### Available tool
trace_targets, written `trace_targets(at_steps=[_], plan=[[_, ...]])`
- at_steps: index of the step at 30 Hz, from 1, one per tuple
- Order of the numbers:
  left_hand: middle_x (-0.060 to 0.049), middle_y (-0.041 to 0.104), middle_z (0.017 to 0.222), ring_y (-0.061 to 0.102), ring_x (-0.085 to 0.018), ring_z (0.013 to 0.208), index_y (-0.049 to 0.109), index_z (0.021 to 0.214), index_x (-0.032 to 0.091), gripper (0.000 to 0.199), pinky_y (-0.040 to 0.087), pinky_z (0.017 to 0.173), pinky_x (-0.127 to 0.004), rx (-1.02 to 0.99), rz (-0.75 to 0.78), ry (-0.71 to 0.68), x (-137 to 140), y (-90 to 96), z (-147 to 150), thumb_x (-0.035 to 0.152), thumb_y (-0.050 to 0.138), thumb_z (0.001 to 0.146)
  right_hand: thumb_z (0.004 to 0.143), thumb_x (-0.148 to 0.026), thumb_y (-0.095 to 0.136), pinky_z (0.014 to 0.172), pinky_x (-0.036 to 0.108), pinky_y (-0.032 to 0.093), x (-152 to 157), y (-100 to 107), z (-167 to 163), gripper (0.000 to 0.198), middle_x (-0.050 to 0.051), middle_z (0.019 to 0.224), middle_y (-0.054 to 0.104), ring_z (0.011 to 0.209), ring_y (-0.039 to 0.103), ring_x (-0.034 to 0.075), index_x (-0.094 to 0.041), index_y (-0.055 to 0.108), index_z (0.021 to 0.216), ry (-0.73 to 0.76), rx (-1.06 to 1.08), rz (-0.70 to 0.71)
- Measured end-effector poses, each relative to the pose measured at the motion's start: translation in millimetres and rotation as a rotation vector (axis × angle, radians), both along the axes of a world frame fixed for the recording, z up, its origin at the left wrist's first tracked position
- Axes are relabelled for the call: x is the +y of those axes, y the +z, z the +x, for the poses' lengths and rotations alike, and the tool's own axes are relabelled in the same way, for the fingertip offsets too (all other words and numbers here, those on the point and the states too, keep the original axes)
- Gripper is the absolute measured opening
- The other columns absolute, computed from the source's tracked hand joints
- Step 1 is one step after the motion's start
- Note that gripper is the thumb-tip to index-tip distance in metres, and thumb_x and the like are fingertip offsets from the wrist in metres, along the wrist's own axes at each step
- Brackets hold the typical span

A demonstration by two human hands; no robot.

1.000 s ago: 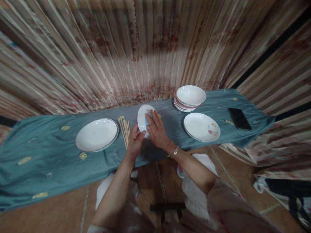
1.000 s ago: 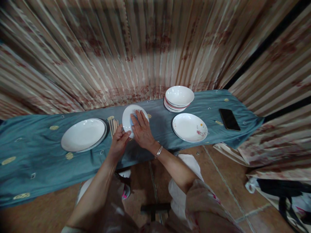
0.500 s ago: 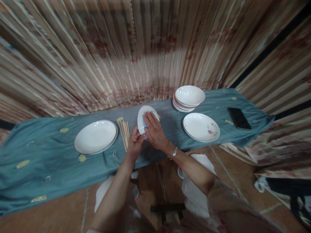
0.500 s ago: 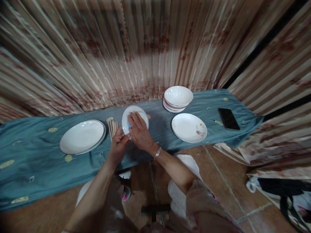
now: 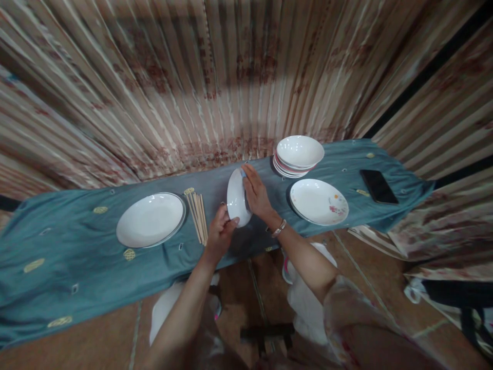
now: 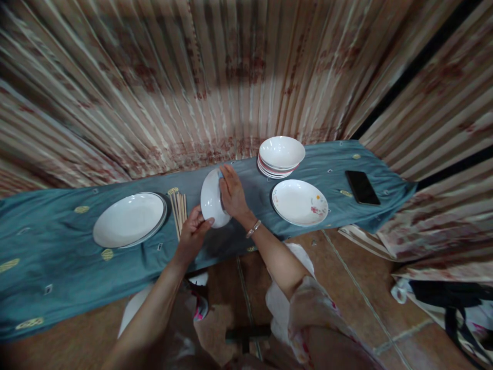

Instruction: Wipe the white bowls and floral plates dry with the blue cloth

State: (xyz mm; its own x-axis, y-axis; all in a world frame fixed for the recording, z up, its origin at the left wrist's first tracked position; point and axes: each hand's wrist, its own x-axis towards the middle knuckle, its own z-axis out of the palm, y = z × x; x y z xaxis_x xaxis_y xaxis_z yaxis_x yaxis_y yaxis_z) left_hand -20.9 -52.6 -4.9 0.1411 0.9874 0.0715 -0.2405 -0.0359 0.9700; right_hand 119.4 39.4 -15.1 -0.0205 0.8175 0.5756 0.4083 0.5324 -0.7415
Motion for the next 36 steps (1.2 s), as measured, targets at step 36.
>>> trace_targets(at_steps=[36], plan=[[-0.001, 0.073, 0.087, 0.066, -0.014, 0.071, 0.058, 0.109, 0.021, 0.048, 0.051, 0.063, -0.023, -0.163, -0.119, 0.195, 14, -10.4, -12, 0.033, 0.079, 0.068, 0.09, -0.061, 0.043, 0.118, 0.045, 0.031, 0, -80, -1, 0.063, 0.015, 0.138, 0.058, 0.132, 0.05, 0.023, -0.015, 0.059, 0.128, -0.077, 0.275, -0.399]])
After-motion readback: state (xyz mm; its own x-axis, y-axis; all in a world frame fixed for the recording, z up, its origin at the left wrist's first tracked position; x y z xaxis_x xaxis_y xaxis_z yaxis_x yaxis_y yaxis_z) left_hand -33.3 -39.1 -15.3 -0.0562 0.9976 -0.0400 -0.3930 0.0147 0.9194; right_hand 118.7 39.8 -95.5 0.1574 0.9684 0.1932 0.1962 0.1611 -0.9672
